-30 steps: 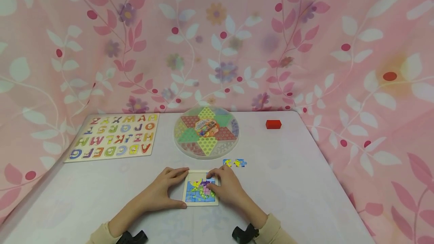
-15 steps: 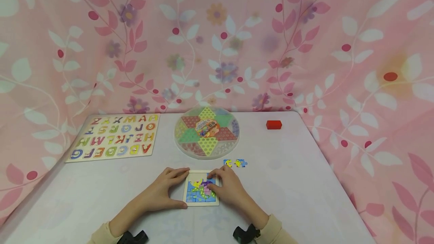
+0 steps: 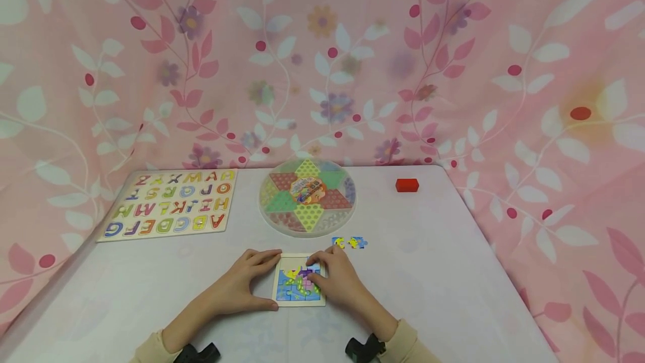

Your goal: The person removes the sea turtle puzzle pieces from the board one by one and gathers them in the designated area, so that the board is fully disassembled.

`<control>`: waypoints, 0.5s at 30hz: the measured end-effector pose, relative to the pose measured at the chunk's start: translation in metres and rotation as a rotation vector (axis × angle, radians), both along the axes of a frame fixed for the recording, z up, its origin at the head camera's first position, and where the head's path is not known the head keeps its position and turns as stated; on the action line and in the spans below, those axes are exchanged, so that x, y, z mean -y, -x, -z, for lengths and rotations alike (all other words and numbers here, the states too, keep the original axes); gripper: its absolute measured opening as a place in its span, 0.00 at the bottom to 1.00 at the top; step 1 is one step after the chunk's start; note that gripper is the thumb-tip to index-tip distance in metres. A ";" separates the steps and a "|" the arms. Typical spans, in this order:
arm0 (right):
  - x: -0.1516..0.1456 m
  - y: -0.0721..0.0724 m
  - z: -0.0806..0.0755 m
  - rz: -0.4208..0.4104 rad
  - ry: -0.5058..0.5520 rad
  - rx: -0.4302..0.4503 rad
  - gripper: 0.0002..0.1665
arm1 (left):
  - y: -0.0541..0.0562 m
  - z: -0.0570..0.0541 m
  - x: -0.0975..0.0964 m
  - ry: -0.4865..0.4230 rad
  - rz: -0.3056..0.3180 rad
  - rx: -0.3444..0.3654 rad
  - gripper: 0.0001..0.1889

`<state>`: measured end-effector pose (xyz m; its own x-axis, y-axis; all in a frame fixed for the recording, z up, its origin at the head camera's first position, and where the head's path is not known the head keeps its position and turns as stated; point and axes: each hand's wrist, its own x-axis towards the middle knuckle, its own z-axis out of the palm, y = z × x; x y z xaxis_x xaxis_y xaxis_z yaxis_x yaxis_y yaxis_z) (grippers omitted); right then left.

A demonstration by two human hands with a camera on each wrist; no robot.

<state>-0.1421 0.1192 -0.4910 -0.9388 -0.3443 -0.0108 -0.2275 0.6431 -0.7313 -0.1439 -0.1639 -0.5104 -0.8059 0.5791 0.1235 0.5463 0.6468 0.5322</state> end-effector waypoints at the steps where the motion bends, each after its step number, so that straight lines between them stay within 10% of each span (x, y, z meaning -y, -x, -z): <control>1: 0.000 0.000 0.000 0.000 0.004 -0.008 0.09 | 0.000 0.000 0.000 -0.001 0.000 0.000 0.57; 15: -0.003 0.003 0.007 -0.031 0.023 -0.110 0.14 | 0.000 0.001 -0.001 0.002 -0.006 0.002 0.58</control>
<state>-0.1454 0.1224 -0.4978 -0.9228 -0.3721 0.0997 -0.3265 0.6180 -0.7152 -0.1441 -0.1633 -0.5113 -0.8095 0.5745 0.1212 0.5416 0.6510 0.5318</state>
